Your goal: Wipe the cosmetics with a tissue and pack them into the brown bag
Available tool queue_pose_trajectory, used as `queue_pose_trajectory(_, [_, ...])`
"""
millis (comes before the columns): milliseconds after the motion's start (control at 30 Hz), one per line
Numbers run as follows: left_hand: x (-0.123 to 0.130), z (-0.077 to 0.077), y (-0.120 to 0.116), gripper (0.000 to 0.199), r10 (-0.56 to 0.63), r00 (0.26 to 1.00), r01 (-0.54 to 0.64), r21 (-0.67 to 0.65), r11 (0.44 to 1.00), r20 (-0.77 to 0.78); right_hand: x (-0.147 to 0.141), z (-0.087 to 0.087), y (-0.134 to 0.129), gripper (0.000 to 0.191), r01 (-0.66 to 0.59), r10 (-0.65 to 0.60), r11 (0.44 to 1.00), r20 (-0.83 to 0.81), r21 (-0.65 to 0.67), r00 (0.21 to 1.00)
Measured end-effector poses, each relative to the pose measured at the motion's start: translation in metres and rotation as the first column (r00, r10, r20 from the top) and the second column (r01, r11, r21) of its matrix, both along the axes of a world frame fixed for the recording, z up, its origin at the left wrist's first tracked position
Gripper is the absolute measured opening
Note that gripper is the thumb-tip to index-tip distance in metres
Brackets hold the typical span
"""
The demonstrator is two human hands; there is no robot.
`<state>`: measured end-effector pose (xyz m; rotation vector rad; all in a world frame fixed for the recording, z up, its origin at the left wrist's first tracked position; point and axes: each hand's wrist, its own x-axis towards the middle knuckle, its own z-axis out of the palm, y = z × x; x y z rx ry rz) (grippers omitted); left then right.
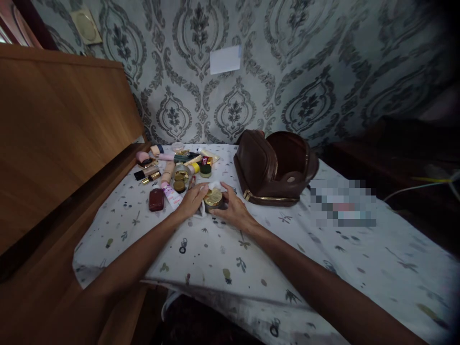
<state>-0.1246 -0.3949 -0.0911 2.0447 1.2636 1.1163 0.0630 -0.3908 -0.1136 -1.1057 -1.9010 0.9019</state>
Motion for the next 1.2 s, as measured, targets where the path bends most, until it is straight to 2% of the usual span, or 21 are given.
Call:
queue_pose_trajectory(200, [-0.001, -0.001, -0.006, 0.060, 0.026, 0.990, -0.017, 0.067, 0.998, -0.141, -0.001, 0.003, -0.002, 0.110, -0.001, 0.001, 1.000, -0.003, -0.009, 1.000])
queue_pose_trajectory(533, [0.002, 0.001, -0.004, 0.050, 0.061, 0.961, -0.029, 0.121, 0.992, -0.271, -0.001, -0.002, 0.001, 0.109, -0.008, 0.008, 1.000, -0.016, -0.007, 1.000])
queue_pose_trajectory(867, [0.003, 0.011, -0.013, 0.054, 0.267, 0.826, -0.234, 0.128, 0.964, -0.497, -0.004, -0.001, 0.000, 0.112, 0.030, -0.030, 1.000, -0.030, 0.008, 0.999])
queue_pose_trajectory(967, [0.003, 0.017, -0.018, 0.055, 0.274, 0.799, -0.237, 0.138, 0.962, -0.535, -0.003, 0.002, -0.001, 0.104, 0.031, -0.031, 0.999, -0.003, 0.025, 1.000])
queue_pose_trajectory(1067, [0.007, 0.021, -0.027, 0.051, 0.263, 0.789, -0.212, 0.156, 0.965, -0.555, -0.002, 0.002, 0.000, 0.085, 0.042, -0.042, 0.992, -0.001, 0.116, 0.999])
queue_pose_trajectory(1200, [0.020, 0.018, -0.039, 0.042, 0.202, 0.818, -0.091, 0.226, 0.970, -0.539, 0.001, -0.004, 0.005, 0.069, 0.053, -0.046, 0.982, -0.041, 0.179, 0.998])
